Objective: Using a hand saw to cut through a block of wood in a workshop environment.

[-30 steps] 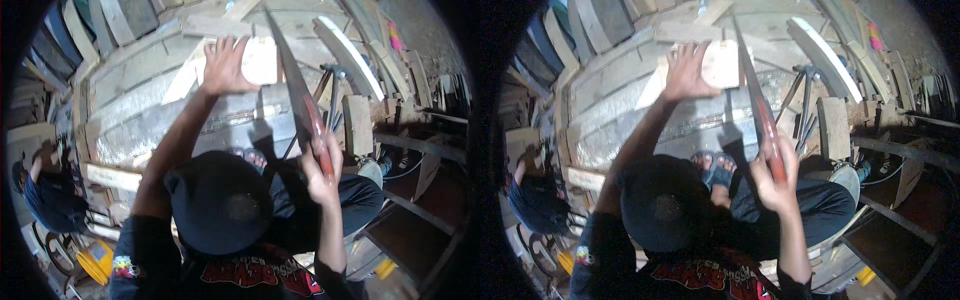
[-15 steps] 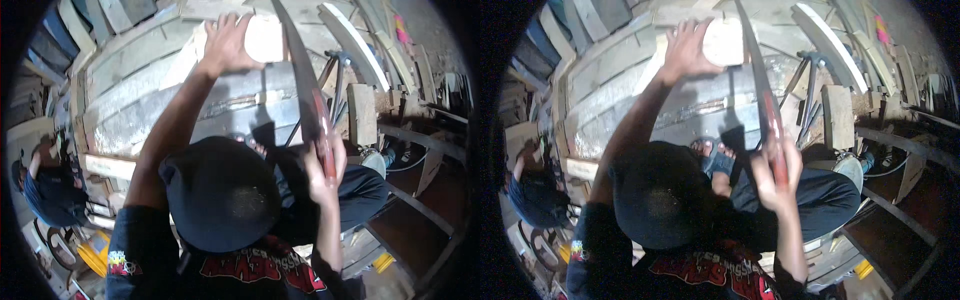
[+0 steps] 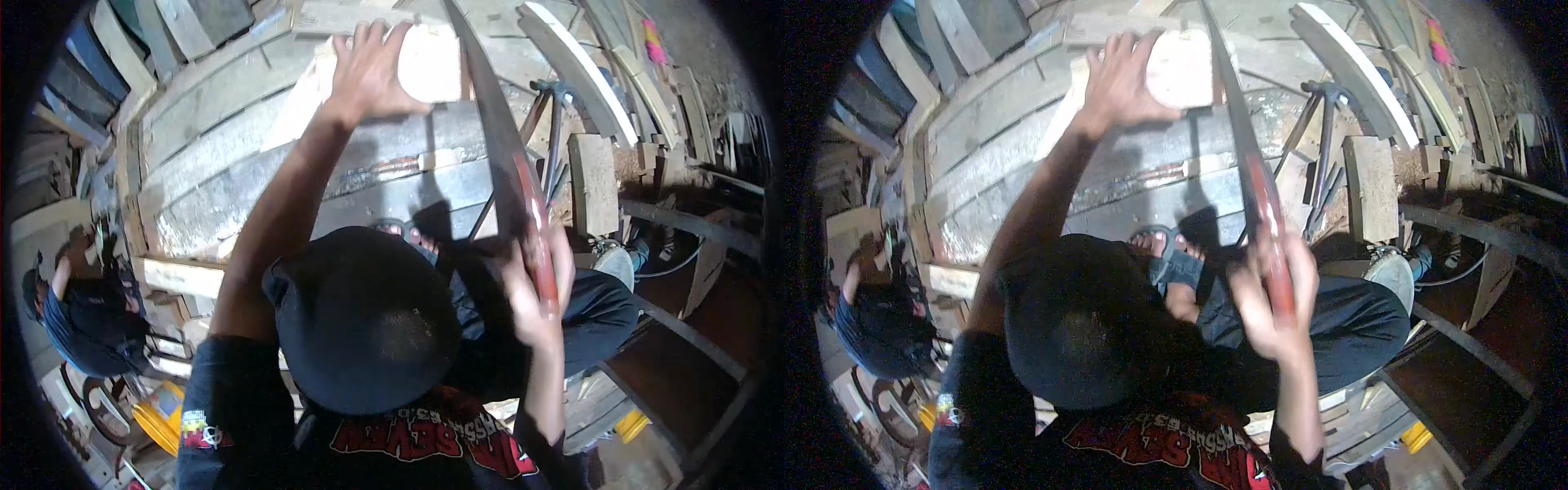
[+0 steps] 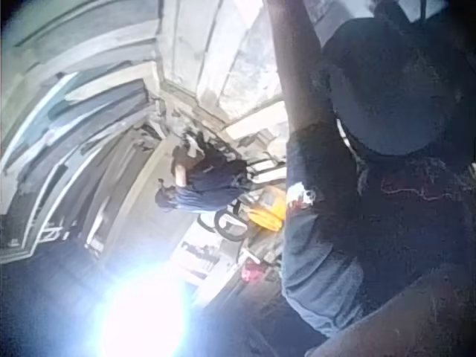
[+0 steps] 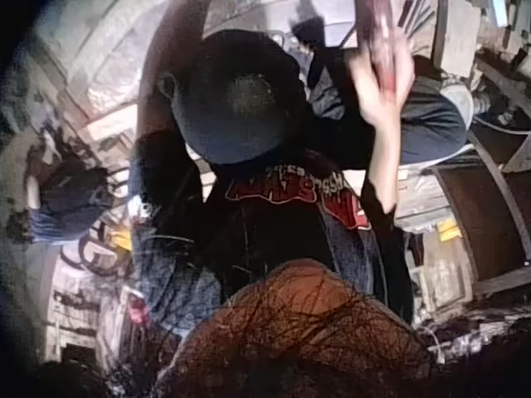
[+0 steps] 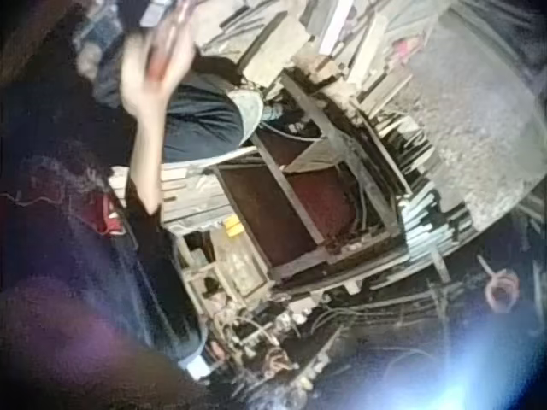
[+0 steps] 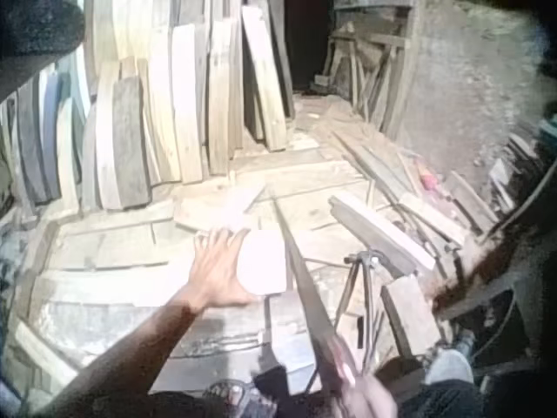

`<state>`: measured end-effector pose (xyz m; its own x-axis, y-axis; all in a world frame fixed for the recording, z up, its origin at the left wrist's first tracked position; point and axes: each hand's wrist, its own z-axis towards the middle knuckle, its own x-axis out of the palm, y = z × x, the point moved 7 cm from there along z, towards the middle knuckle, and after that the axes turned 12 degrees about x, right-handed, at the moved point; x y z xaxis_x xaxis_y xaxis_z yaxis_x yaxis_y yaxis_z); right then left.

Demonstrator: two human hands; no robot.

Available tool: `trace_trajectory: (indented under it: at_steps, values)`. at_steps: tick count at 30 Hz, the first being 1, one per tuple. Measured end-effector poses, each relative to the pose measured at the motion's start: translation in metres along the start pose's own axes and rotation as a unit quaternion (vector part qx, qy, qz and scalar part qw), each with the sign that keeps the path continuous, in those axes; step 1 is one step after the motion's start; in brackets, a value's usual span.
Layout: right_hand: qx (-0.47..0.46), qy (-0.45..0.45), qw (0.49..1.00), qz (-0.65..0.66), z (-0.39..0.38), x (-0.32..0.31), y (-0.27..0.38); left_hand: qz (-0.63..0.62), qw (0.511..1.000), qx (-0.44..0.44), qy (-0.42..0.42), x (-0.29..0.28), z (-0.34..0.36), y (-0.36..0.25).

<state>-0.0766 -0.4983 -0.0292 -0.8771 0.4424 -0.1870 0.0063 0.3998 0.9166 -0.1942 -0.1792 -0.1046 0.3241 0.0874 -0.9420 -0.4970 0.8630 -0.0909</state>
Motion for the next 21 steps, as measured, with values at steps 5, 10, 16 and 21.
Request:
trace_trajectory:
  at_steps: [5,10,16,21]
  values:
    - [0.069,-0.007,0.997,0.026,-0.011,-0.038,-0.021,-0.006,1.000,-0.006,0.012,0.000,0.010,-0.020]
    - [-0.036,0.066,0.997,0.028,0.193,0.000,0.072,-0.033,0.999,0.006,-0.010,0.010,0.026,-0.032]
    - [-0.148,-0.004,0.989,0.025,0.061,0.017,0.030,-0.019,0.998,-0.037,0.045,0.002,0.019,-0.014]
    - [-0.113,0.045,0.991,0.057,-0.031,-0.025,-0.002,-0.026,0.998,-0.039,0.031,-0.004,0.023,-0.055]
